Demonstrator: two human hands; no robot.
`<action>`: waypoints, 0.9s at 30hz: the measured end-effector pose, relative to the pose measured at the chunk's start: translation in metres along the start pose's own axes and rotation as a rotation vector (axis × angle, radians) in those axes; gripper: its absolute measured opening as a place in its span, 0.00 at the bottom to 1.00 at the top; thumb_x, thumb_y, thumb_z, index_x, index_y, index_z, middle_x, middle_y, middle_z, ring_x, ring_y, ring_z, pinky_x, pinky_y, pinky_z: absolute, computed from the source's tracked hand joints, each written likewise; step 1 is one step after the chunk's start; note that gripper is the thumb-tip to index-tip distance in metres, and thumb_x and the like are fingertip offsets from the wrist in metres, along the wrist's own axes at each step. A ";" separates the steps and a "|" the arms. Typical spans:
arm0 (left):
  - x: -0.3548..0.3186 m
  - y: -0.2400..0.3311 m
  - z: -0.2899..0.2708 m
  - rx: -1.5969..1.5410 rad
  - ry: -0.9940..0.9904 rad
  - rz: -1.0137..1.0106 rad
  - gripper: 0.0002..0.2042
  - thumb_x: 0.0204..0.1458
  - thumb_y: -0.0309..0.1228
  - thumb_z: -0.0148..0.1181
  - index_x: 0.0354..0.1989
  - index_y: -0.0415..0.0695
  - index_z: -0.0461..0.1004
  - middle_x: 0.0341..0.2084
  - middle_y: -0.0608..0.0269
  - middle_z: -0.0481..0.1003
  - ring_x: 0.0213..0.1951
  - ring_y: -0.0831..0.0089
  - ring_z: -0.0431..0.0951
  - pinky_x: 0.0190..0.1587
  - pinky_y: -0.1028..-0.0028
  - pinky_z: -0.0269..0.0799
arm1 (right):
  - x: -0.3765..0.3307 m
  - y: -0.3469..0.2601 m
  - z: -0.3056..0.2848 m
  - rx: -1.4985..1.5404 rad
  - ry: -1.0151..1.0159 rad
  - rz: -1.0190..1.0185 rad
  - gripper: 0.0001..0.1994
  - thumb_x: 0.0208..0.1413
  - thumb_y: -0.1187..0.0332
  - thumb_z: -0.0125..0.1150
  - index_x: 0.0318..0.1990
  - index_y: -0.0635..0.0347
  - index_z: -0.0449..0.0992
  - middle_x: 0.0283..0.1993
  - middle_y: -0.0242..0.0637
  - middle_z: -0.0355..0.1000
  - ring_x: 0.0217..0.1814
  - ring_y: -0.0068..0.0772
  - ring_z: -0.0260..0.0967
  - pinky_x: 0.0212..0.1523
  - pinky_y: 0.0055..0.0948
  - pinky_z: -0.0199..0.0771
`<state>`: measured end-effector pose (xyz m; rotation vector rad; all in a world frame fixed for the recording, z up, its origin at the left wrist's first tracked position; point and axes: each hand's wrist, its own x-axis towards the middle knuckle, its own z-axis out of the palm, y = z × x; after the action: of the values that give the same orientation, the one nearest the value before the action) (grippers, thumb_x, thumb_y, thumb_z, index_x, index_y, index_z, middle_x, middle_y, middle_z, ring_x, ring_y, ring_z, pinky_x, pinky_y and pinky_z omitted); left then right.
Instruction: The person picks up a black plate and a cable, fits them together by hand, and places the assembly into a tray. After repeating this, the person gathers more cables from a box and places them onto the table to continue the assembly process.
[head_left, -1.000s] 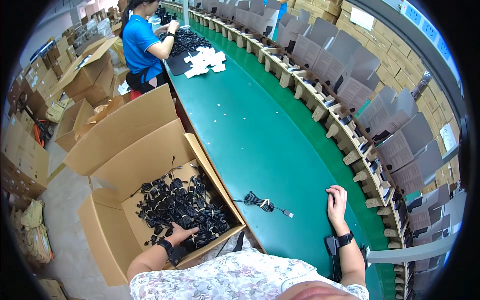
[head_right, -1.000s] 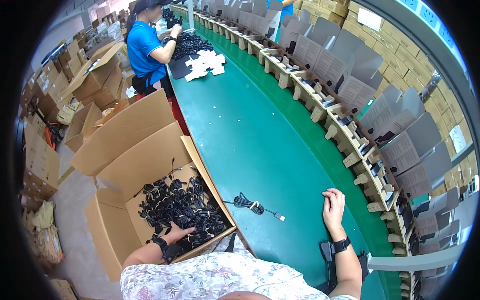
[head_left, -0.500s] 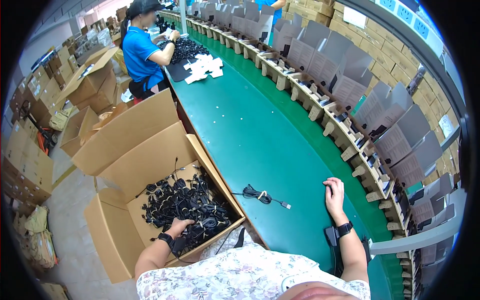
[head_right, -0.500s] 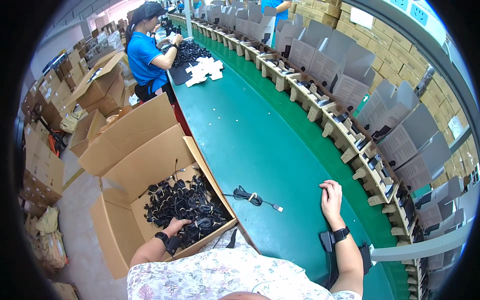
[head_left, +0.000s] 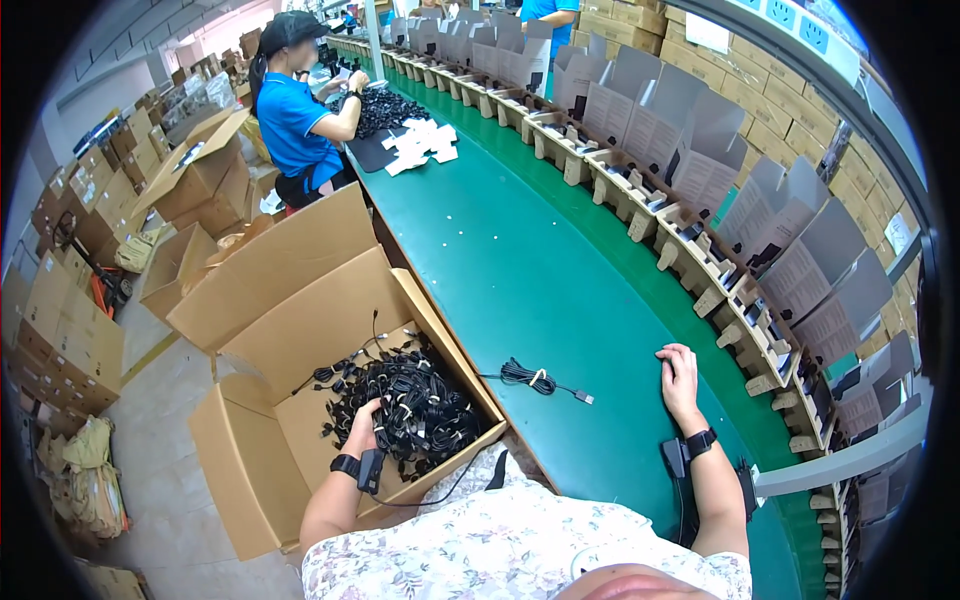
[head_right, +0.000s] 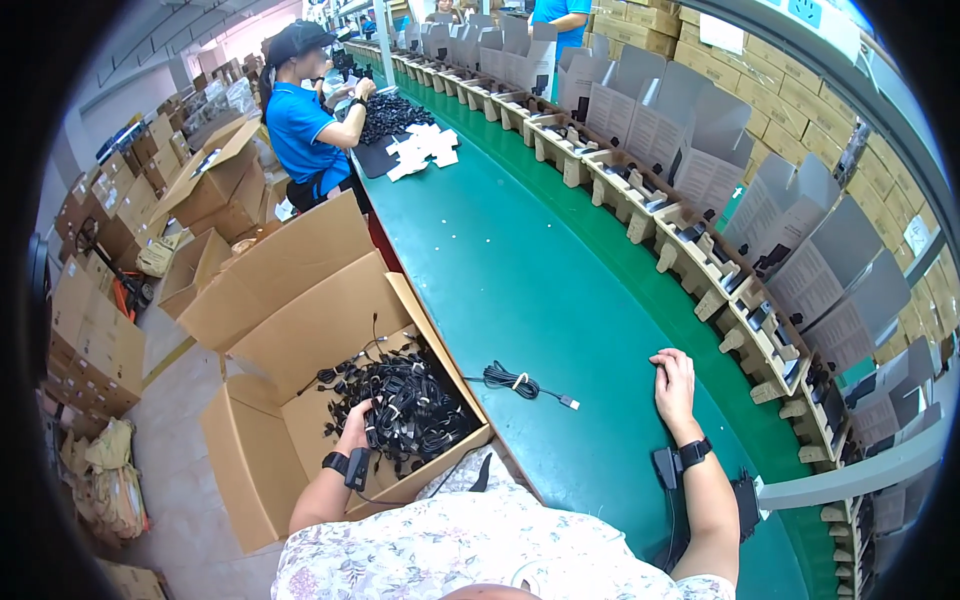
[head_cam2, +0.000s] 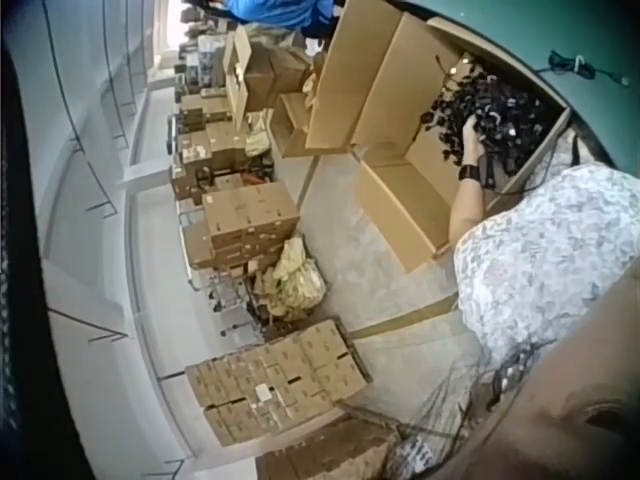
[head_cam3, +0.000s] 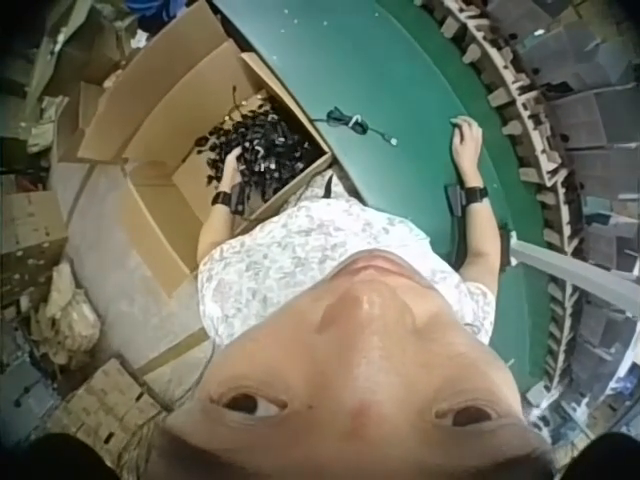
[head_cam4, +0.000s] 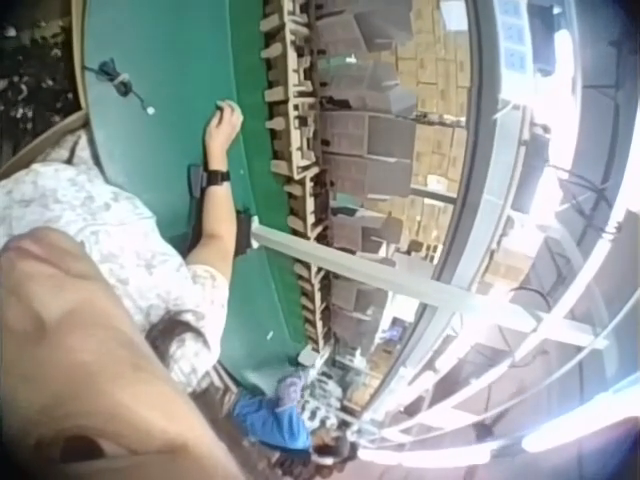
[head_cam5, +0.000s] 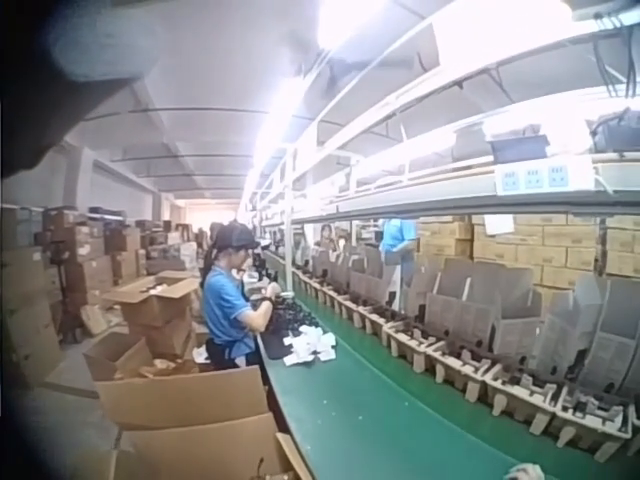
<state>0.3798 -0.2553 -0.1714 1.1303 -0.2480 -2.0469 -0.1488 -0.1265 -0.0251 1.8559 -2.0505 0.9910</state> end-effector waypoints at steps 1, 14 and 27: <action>0.000 0.003 0.002 -0.026 -0.029 0.012 0.10 0.47 0.34 0.51 0.33 0.41 0.74 0.26 0.57 0.77 0.26 0.64 0.77 0.30 0.67 0.76 | 0.000 0.000 0.000 0.004 -0.006 -0.001 0.08 0.46 0.80 0.51 0.34 0.59 0.71 0.41 0.38 0.66 0.47 0.40 0.62 0.48 0.34 0.62; -0.049 0.069 0.060 -0.221 -0.304 0.333 0.16 0.52 0.33 0.48 0.44 0.34 0.70 0.35 0.52 0.76 0.33 0.61 0.78 0.38 0.64 0.76 | 0.007 -0.003 0.007 0.012 0.005 0.016 0.06 0.47 0.78 0.52 0.33 0.58 0.72 0.41 0.37 0.66 0.47 0.40 0.62 0.48 0.33 0.62; -0.119 0.172 0.205 -0.101 -0.506 0.716 0.14 0.54 0.35 0.47 0.43 0.39 0.71 0.35 0.57 0.76 0.35 0.66 0.77 0.39 0.67 0.75 | 0.011 -0.002 0.012 0.047 0.007 0.032 0.06 0.48 0.78 0.52 0.33 0.57 0.73 0.42 0.36 0.66 0.48 0.39 0.62 0.49 0.33 0.62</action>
<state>0.3470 -0.3272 0.1107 0.3486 -0.6814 -1.6216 -0.1454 -0.1426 -0.0270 1.8441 -2.0769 1.0609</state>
